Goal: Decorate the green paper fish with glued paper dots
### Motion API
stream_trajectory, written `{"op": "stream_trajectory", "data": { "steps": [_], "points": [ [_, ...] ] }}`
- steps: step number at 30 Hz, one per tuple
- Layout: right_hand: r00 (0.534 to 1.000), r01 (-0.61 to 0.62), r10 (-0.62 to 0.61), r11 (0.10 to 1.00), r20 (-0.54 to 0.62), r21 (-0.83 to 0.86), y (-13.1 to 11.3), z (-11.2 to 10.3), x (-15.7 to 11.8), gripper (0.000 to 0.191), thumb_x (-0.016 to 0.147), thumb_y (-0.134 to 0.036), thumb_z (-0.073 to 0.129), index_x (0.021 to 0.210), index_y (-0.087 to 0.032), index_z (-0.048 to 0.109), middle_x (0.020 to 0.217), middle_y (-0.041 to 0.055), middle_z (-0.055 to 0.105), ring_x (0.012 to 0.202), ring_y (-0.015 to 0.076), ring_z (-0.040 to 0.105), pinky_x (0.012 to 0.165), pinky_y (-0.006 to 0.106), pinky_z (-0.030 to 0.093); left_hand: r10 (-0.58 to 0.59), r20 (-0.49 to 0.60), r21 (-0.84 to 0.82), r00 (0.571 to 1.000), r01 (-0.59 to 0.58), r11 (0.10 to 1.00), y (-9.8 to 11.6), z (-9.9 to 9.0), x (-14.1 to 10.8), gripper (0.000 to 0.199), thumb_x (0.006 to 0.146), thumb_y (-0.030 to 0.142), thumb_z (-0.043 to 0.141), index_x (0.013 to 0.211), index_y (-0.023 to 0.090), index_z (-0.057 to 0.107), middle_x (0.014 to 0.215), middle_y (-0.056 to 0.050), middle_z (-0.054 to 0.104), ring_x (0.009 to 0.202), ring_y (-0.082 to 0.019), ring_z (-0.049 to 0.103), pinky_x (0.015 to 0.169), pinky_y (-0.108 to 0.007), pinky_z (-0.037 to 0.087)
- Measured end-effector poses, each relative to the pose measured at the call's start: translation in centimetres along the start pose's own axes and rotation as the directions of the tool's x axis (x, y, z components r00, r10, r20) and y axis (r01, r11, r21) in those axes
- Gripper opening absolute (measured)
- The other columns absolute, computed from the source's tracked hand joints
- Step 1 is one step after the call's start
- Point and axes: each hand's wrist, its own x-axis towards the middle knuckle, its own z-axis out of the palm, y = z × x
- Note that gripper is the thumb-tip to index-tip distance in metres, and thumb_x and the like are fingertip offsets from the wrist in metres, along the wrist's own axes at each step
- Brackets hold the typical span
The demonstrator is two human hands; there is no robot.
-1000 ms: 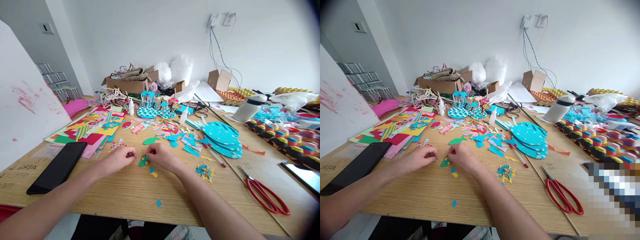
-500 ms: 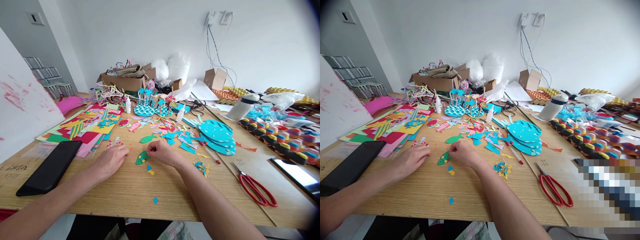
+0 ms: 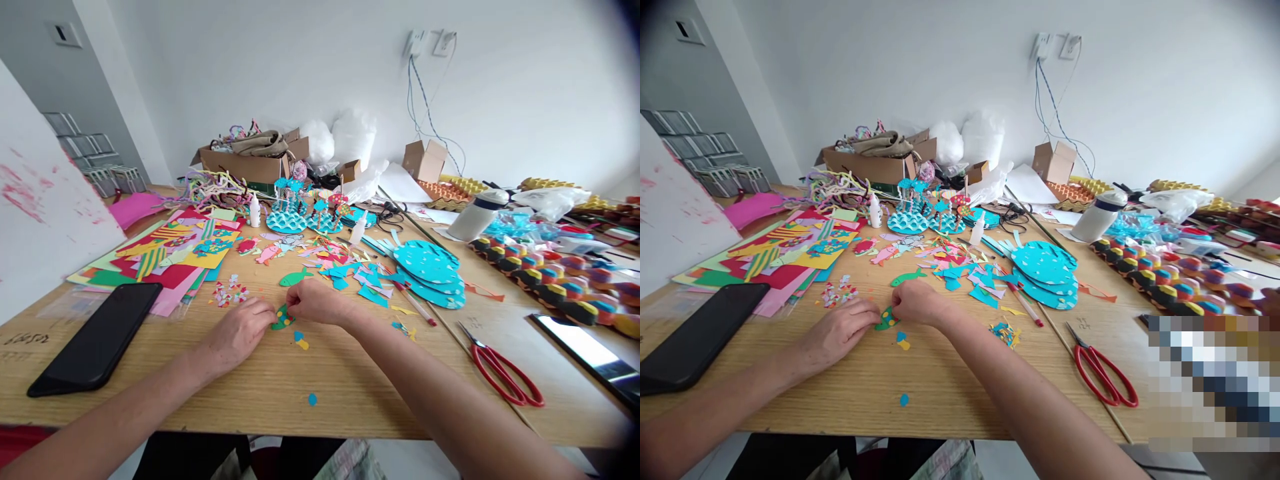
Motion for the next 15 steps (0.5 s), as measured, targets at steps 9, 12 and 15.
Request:
{"op": "stream_trajectory", "data": {
  "steps": [9, 12, 15],
  "points": [
    [0.998, -0.002, 0.009, 0.994, 0.065, -0.112, -0.58, -0.22, 0.37, 0.019, 0.065, -0.02, 0.054, 0.076, -0.02, 0.069, 0.073, 0.002, 0.066, 0.063, 0.0136, 0.055, 0.047, 0.02, 0.033, 0.038, -0.022, 0.038, 0.999, -0.037, 0.999, 0.05, 0.56, -0.08, 0.031, 0.083, 0.005, 0.035, 0.095, 0.017, 0.06, 0.094, -0.006, 0.062, 0.091, -0.019, 0.054, 0.083, -0.035, 0.044],
    [0.998, 0.002, 0.008, 0.99, 0.068, -0.138, -0.59, -0.22, 0.43, 0.019, 0.065, -0.019, 0.053, 0.076, -0.02, 0.069, 0.074, 0.0024, 0.067, 0.064, 0.014, 0.055, 0.047, 0.02, 0.033, 0.04, -0.028, 0.041, 0.999, -0.039, 0.998, 0.05, 0.65, -0.14, 0.03, 0.083, 0.004, 0.036, 0.096, 0.017, 0.06, 0.095, -0.006, 0.062, 0.091, -0.019, 0.054, 0.084, -0.035, 0.043],
    [0.998, 0.007, 0.003, 0.987, 0.067, -0.158, -0.6, -0.23, 0.46, 0.02, 0.065, -0.019, 0.053, 0.077, -0.02, 0.069, 0.076, 0.0032, 0.067, 0.066, 0.0146, 0.056, 0.049, 0.021, 0.033, 0.043, -0.021, 0.036, 0.999, -0.043, 0.998, 0.1, 0.62, -0.15, 0.031, 0.082, 0.002, 0.036, 0.096, 0.015, 0.06, 0.095, -0.007, 0.062, 0.091, -0.019, 0.053, 0.084, -0.034, 0.043]
  ]
}}
